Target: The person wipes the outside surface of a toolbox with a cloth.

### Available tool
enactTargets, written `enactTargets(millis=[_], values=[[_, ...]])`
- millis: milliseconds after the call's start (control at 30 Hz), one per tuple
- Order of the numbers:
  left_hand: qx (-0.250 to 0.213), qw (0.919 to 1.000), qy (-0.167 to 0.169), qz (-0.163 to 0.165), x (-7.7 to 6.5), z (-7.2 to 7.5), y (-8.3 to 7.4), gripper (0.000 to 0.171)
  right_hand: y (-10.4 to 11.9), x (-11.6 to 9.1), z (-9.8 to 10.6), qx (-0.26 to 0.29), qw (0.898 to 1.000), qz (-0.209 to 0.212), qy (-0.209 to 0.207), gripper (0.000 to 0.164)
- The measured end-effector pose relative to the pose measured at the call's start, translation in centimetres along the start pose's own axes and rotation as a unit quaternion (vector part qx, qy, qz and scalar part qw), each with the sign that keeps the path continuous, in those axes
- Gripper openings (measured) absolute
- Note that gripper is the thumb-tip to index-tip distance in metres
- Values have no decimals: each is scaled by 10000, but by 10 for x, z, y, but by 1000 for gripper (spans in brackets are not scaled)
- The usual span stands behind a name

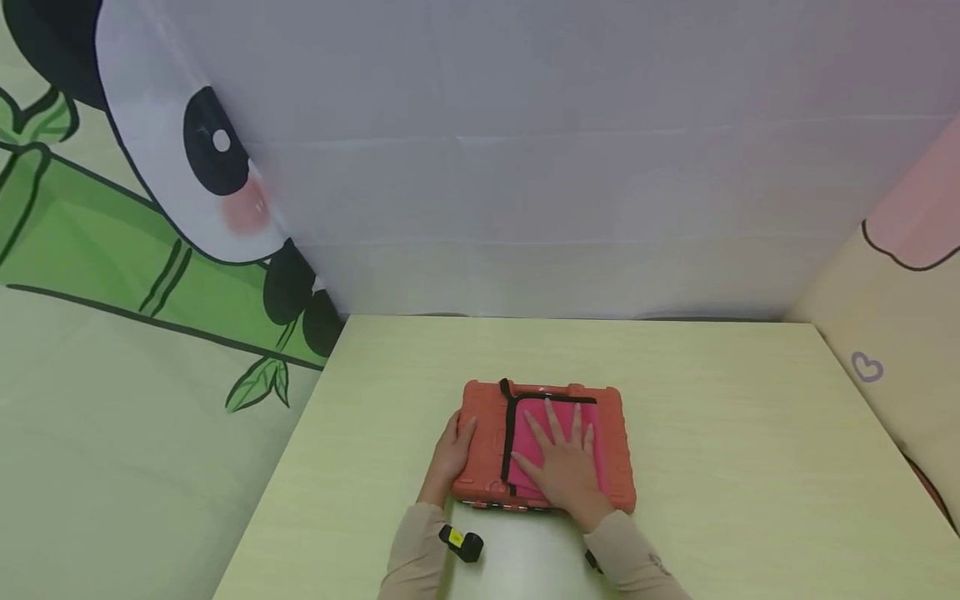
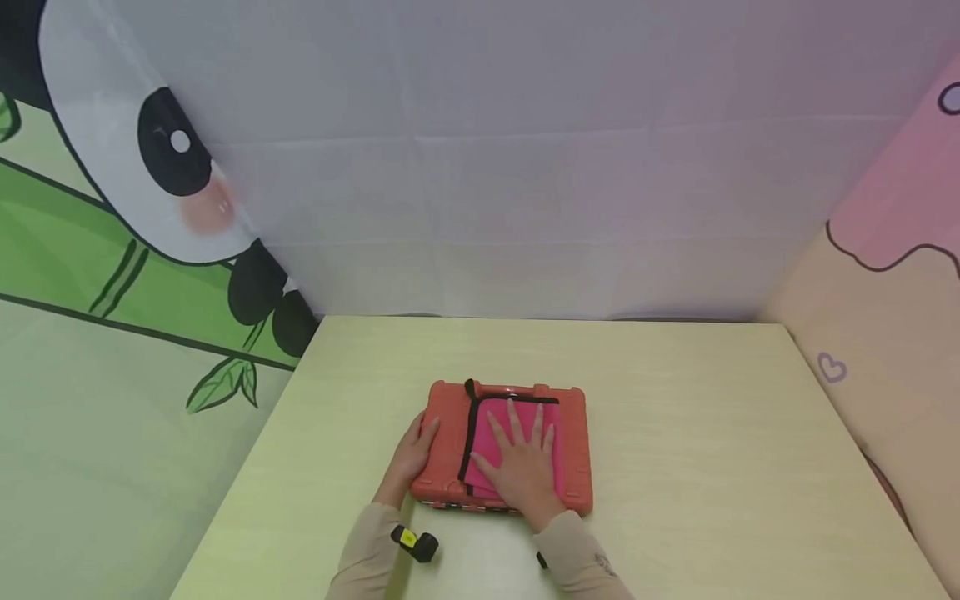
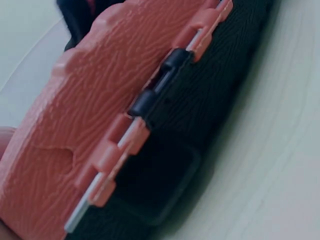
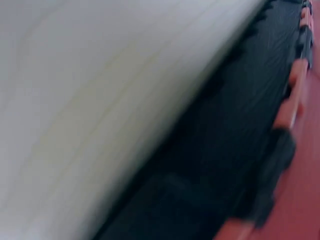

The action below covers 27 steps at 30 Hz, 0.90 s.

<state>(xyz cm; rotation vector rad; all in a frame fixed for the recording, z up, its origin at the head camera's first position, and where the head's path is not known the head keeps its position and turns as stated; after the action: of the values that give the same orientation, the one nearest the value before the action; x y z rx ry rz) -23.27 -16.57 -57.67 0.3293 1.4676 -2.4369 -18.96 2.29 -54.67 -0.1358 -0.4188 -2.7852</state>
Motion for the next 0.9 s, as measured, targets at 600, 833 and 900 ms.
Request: enactTargets(millis=[600, 833, 900], values=[[116, 9999, 41, 78, -3, 4, 2, 62, -60, -32, 17, 39, 9999, -103, -121, 71], [107, 9998, -61, 152, -6, 7, 5, 56, -58, -39, 20, 35, 9995, -185, -238, 70], [125, 9998, -60, 167, -7, 8, 6, 57, -55, -40, 19, 71, 9991, -312, -265, 70]])
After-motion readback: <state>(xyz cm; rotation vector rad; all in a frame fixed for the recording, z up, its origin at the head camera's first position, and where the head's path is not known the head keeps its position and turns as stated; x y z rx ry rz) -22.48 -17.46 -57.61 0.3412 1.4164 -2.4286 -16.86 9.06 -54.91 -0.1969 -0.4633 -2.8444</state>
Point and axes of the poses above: each hand's wrist, its own x-axis towards the middle knuckle, its own z-axis out of the back of the hand, y = z × x, the point moved 5 cm from there along x, towards the middle knuckle, and after that the axes turned 10 degrees about z, right-handed, at the moved point
